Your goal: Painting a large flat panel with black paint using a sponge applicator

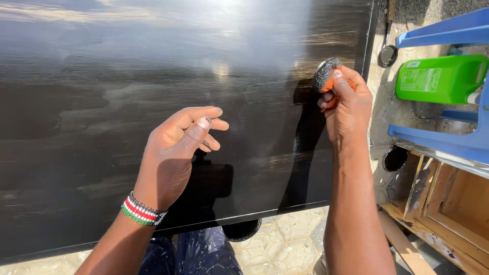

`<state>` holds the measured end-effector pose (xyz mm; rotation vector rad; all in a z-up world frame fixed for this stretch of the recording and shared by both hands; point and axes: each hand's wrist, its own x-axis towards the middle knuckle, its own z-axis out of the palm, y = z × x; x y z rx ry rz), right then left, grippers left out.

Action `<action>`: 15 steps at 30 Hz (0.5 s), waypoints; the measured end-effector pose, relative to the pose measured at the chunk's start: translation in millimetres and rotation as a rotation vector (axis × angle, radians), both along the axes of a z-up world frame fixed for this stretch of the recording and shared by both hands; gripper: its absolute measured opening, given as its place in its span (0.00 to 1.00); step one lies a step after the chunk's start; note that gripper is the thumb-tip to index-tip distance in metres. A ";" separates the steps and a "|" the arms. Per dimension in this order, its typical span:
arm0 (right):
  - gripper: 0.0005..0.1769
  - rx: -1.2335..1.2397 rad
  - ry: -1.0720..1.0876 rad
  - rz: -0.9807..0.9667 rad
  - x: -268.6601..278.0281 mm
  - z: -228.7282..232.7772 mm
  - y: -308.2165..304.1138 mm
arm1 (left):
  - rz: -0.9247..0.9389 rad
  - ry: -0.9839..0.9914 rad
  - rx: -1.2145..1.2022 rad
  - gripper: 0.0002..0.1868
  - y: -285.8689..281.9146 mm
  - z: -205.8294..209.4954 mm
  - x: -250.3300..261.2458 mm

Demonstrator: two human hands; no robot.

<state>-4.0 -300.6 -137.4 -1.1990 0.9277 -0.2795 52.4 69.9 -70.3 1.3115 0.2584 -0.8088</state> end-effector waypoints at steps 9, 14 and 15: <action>0.08 -1.032 0.274 0.334 36.4 5.6 12.9 | 0.033 0.053 0.158 0.22 12.2 12.9 -4.5; 0.10 -0.958 0.242 0.428 48.9 -5.7 143.0 | 0.149 0.036 0.114 0.19 -12.2 8.0 12.0; 0.09 -1.067 0.204 0.542 51.0 -9.3 172.4 | 0.174 0.043 0.140 0.19 -18.4 10.7 17.6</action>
